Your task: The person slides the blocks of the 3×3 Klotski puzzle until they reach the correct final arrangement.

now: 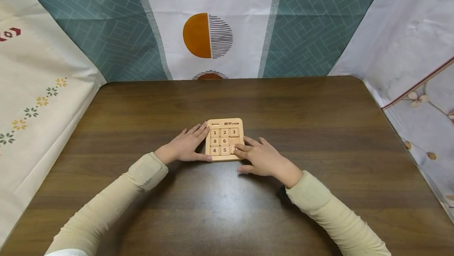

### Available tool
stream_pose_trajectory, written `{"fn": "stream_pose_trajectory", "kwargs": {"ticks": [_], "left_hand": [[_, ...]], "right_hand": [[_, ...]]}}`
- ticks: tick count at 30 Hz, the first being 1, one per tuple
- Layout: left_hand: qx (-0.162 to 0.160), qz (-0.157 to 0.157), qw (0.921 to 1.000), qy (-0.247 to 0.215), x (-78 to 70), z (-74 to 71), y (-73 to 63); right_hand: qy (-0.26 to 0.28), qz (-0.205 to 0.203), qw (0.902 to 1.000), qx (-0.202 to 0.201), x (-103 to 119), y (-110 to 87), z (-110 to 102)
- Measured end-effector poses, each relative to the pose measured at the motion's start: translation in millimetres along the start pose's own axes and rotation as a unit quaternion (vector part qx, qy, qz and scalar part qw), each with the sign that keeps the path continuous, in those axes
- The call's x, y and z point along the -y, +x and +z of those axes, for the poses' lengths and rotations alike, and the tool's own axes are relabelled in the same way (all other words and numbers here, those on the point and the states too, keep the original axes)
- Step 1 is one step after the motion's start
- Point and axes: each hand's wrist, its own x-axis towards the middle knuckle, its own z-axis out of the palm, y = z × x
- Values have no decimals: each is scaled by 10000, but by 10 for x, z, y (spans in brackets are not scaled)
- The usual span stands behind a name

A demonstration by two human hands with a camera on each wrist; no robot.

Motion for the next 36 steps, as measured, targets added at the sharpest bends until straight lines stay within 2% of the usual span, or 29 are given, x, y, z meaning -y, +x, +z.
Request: {"fn": "stream_pose_trajectory", "kwargs": {"ticks": [8,18,28,36], "left_hand": [[-6,-13,10000,24,-7,-17,-9],[20,-31,10000,29,-21,-30,-26],[50,-69,10000,21,-23,-19,-19],[65,-71,10000,9,-17,-22,-13]], "right_hand": [[80,132,9999,-41,-56,95,-15],[104,302,9994,129,-59,147,-32],[188,-198,9994,219,129,138,-12],[160,-306,9990,273,185,176,4]]}}
